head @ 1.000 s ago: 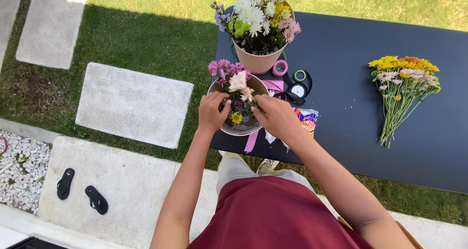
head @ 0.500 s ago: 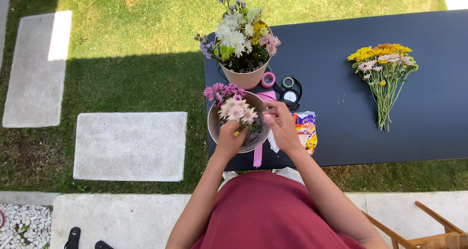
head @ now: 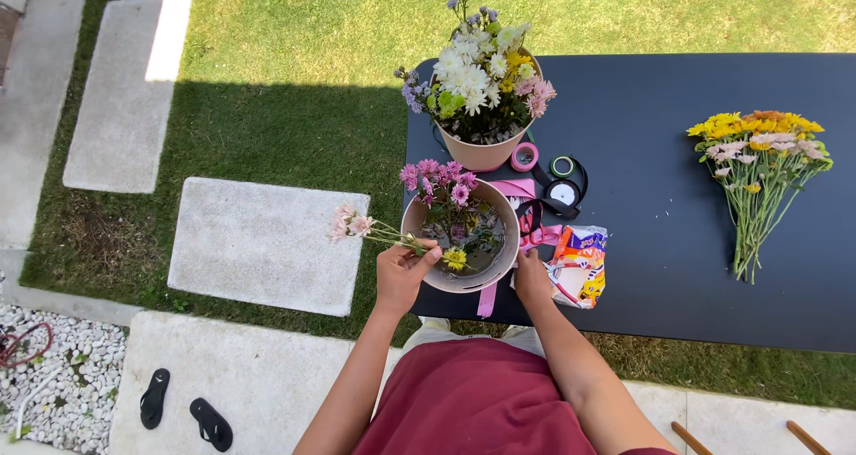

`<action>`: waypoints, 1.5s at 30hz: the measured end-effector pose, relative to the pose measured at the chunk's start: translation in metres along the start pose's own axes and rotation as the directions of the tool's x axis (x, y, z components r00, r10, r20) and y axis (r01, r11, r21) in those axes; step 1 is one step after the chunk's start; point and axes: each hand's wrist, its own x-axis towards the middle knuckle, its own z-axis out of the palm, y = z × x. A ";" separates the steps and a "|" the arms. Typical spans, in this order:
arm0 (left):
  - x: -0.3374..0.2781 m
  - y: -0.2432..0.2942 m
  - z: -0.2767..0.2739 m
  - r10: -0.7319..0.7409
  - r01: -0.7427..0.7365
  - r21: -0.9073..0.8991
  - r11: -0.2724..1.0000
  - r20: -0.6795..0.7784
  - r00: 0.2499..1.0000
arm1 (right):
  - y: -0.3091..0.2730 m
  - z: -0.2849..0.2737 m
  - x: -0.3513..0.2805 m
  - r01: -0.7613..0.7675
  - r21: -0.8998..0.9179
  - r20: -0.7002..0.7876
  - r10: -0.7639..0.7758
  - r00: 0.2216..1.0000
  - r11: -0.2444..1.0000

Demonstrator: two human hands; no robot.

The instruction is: The person arranges a floral bouquet by placing individual flowers and stems into a vase filled with water, using shears to trim stems and a cloth to wipe them.

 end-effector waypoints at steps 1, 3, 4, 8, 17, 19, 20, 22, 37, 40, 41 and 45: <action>0.000 0.002 0.001 -0.010 0.009 -0.018 1.000 -0.023 1.000 | 0.003 0.004 0.002 -0.084 0.171 -0.037 0.092 0.995 0.982; 0.000 0.005 0.003 -0.024 0.022 -0.037 0.999 -0.046 0.999 | 0.002 -0.004 -0.002 -0.161 0.337 -0.056 0.190 0.980 0.928; 0.000 0.004 0.002 -0.017 0.015 -0.034 0.999 -0.054 0.998 | -0.002 -0.016 -0.008 -0.190 0.482 -0.127 0.283 0.951 0.855; 0.001 0.008 0.001 -0.022 0.018 -0.063 0.998 -0.070 0.997 | -0.039 -0.116 -0.046 -0.002 0.914 -0.235 0.532 0.813 0.407; 0.014 0.020 0.024 0.013 -0.021 -0.184 0.983 -0.047 0.999 | -0.157 -0.228 -0.080 0.519 0.547 -0.245 -0.467 0.850 0.657; 0.016 0.021 0.023 0.015 -0.024 -0.200 0.980 -0.043 0.999 | -0.156 -0.199 -0.082 0.516 0.446 -0.251 -0.451 0.856 0.732; 0.019 0.024 0.021 0.016 -0.026 -0.210 0.977 -0.047 0.999 | -0.157 -0.185 -0.082 0.507 0.343 -0.255 -0.441 0.860 0.791; 0.020 0.020 0.022 0.011 -0.020 -0.215 0.976 -0.044 0.999 | -0.146 -0.181 -0.084 0.506 0.303 -0.264 -0.439 0.859 0.808; 0.056 0.065 -0.037 0.138 -0.144 -0.123 0.982 -0.055 0.989 | -0.107 -0.221 -0.117 0.267 0.734 -0.269 -0.093 0.959 0.624; 0.043 0.062 -0.028 0.147 -0.140 -0.132 0.981 0.041 0.988 | -0.126 -0.237 -0.116 0.238 0.794 -0.240 -0.072 0.968 0.559; 0.039 0.061 -0.019 0.138 -0.125 -0.164 0.978 0.067 0.988 | -0.131 -0.242 -0.112 0.262 0.788 -0.247 -0.104 0.964 0.557; 0.021 0.050 0.011 0.100 -0.081 -0.171 0.982 0.103 0.990 | -0.162 -0.234 -0.110 0.289 0.787 -0.168 -0.262 0.950 0.545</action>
